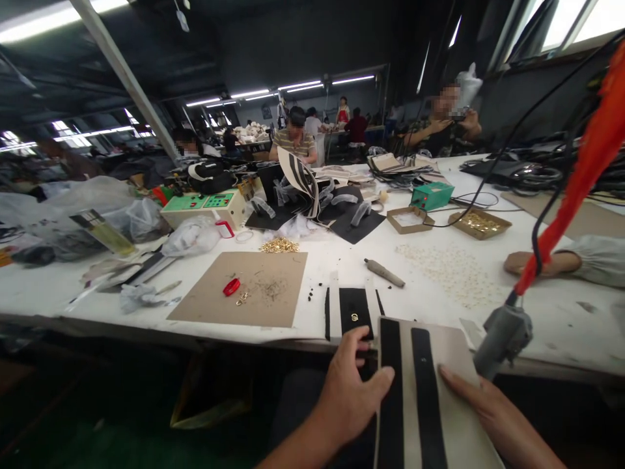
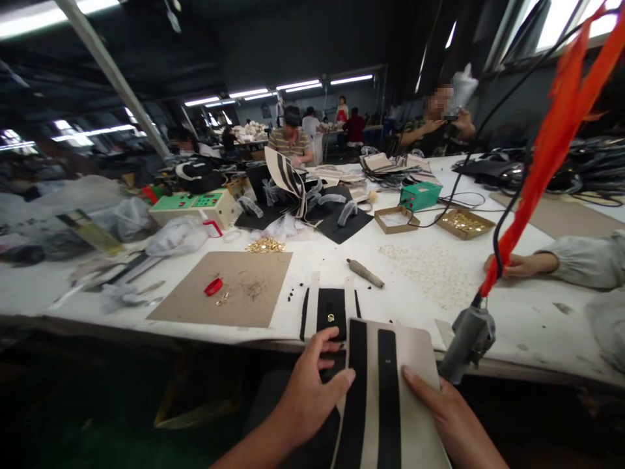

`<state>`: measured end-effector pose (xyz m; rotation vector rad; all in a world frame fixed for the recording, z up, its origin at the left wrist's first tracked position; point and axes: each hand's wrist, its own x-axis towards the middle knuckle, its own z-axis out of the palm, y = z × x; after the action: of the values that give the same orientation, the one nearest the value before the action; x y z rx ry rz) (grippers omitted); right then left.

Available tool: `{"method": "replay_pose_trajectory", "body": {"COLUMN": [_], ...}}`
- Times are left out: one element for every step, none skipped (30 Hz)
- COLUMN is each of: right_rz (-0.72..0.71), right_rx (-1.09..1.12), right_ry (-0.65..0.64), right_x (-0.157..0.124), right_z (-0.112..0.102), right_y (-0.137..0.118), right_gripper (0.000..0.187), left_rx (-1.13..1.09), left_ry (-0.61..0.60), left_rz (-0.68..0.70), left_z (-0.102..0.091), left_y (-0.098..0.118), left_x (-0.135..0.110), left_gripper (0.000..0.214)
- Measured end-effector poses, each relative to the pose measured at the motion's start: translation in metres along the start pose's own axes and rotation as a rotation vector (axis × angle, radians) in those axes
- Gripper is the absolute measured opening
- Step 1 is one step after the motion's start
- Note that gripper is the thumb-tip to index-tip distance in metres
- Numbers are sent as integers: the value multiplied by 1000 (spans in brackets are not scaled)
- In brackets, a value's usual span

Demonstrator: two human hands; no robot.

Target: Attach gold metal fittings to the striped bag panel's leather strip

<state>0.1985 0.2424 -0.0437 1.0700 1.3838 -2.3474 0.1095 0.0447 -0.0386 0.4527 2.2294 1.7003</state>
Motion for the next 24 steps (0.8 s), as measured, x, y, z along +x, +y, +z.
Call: {"method": "replay_pose_trajectory", "body": {"right_rz": [5, -10, -45, -94, -152, -210, -261, -298, -327, -353, -380, -414, -460, -499, -530, -551, -564, -573, -581, -586, -590, -592, -594, -594], "right_rx": [-8, -42, -100, -176, -262, -354, -445, -530, -605, -669, -725, -771, -820, -868, -909, -946, -975, -999, -1019, -1038, -1060, -1086, -1110, -1133], "right_ry": [-32, -63, -91, -111, -133, -160, -194, -231, -270, -296, -311, -302, -272, -226, -168, -115, -77, -50, -38, -30, -20, -11, 1, 15], "right_x": [1, 3, 5, 8, 11, 15, 18, 22, 27, 32, 38, 44, 51, 59, 66, 74, 81, 88, 93, 98, 102, 105, 107, 109], "right_z": [4, 9, 14, 18, 22, 25, 27, 29, 32, 36, 41, 47, 54, 61, 69, 76, 82, 87, 91, 93, 95, 96, 97, 97], "right_y": [4, 7, 10, 11, 11, 9, 6, 0, -6, -13, -21, -28, -34, -40, -45, -50, -53, -56, -59, -60, -62, -63, -64, -64], "right_gripper": [72, 68, 63, 59, 57, 56, 55, 53, 52, 50, 47, 43, 39, 35, 32, 30, 28, 26, 24, 23, 23, 23, 23, 23], "left_rx": [-130, -260, -376, -461, -506, -514, -488, -439, -375, -300, -223, -148, -74, -24, 9, 40, 72, 111, 157, 202, 247, 288, 324, 354], "left_ry": [-73, -161, -235, -279, -278, -240, -188, -144, -115, -106, -105, -104, -102, -88, -80, -79, -81, -85, -87, -88, -88, -88, -88, -88], "left_rz": [-50, -95, -136, -176, -220, -265, -301, -321, -323, -310, -292, -277, -266, -265, -265, -260, -251, -242, -235, -232, -233, -237, -243, -250], "left_z": [-1, -1, -2, -2, -3, -4, -6, -9, -13, -18, -23, -29, -35, -40, -46, -52, -56, -61, -64, -66, -68, -68, -68, -68], "left_y": [-4, -9, -14, -18, -23, -28, -32, -35, -38, -39, -39, -38, -36, -33, -30, -26, -23, -21, -19, -18, -17, -18, -18, -19], "left_x": [5, 9, 11, 13, 13, 13, 14, 14, 16, 19, 23, 28, 35, 43, 51, 60, 69, 77, 85, 92, 97, 102, 105, 107], "left_gripper": [64, 62, 58, 53, 48, 45, 43, 41, 39, 36, 34, 33, 32, 31, 30, 29, 27, 26, 25, 25, 24, 23, 23, 23]}}
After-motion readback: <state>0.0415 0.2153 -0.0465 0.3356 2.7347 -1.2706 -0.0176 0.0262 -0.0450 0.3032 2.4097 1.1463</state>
